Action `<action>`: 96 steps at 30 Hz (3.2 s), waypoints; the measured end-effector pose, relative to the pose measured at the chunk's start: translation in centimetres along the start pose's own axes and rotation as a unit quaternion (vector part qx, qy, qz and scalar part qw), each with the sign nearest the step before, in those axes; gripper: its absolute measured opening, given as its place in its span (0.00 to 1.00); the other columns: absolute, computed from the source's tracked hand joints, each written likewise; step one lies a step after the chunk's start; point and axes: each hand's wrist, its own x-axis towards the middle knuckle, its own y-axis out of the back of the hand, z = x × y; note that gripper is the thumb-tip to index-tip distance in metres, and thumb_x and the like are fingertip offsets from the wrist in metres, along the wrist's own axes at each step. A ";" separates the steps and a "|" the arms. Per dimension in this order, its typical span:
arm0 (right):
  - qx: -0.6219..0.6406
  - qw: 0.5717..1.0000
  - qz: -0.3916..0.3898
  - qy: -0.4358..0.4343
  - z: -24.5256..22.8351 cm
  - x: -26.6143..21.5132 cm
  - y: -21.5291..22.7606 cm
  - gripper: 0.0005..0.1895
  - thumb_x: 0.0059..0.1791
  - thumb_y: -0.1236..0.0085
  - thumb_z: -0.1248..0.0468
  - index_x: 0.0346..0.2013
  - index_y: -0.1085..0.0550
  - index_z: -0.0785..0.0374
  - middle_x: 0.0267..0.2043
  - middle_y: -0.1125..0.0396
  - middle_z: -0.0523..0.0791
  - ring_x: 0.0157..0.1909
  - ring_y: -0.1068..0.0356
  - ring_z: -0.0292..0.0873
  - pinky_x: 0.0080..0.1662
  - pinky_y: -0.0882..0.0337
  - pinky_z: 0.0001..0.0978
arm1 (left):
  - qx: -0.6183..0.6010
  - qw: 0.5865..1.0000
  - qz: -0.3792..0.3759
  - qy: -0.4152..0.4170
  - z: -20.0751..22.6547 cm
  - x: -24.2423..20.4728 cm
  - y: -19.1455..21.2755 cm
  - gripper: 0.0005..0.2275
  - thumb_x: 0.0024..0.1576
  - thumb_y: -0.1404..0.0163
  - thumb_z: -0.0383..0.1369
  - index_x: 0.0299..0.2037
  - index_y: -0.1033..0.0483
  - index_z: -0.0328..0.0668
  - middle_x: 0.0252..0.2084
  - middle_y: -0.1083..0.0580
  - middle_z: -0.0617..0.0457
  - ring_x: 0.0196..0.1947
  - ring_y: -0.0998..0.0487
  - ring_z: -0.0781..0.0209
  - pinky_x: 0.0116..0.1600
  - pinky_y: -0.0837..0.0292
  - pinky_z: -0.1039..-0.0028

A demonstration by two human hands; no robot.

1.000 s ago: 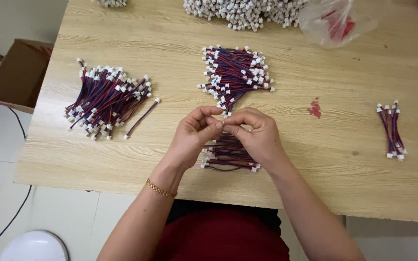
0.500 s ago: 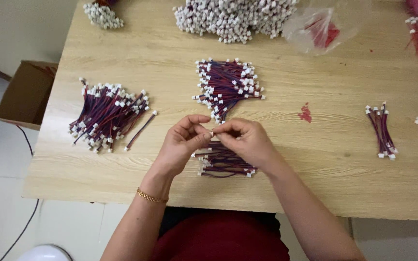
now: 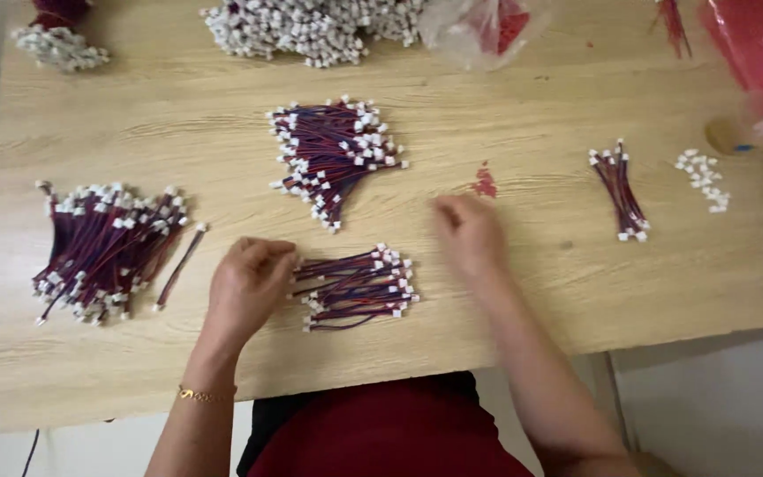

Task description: Sorting and bundling small wire assemblies with connectors on a wooden table

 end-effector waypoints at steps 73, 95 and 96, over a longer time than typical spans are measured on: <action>-0.264 0.949 -0.153 -0.082 1.1 0.2 2.1 0.11 0.48 0.47 0.50 0.33 0.23 0.51 0.32 0.32 0.45 0.42 0.28 0.50 0.44 0.29 0.42 | -0.476 0.874 0.067 0.077 2.9 0.1 -4.6 0.07 0.55 0.44 0.28 0.42 0.24 0.37 0.32 0.23 0.50 0.27 0.26 0.70 0.33 0.29 0.83; 0.320 0.936 -0.142 0.029 -11.4 -1.2 -2.8 0.10 0.44 0.41 0.76 0.40 0.24 0.67 0.32 0.30 0.46 0.37 0.31 0.36 0.42 0.29 0.29 | -0.556 0.824 0.046 0.098 1.2 -0.6 -5.9 0.09 0.59 0.48 0.29 0.48 0.24 0.37 0.36 0.23 0.48 0.33 0.22 0.68 0.39 0.21 0.80; 0.294 0.945 -0.134 0.058 -12.5 -1.1 -2.4 0.08 0.44 0.40 0.76 0.38 0.23 0.68 0.32 0.29 0.48 0.38 0.30 0.37 0.42 0.29 0.29 | -0.554 0.826 0.049 0.091 1.1 -0.7 -5.9 0.10 0.58 0.48 0.29 0.48 0.24 0.37 0.35 0.23 0.48 0.33 0.22 0.67 0.39 0.21 0.79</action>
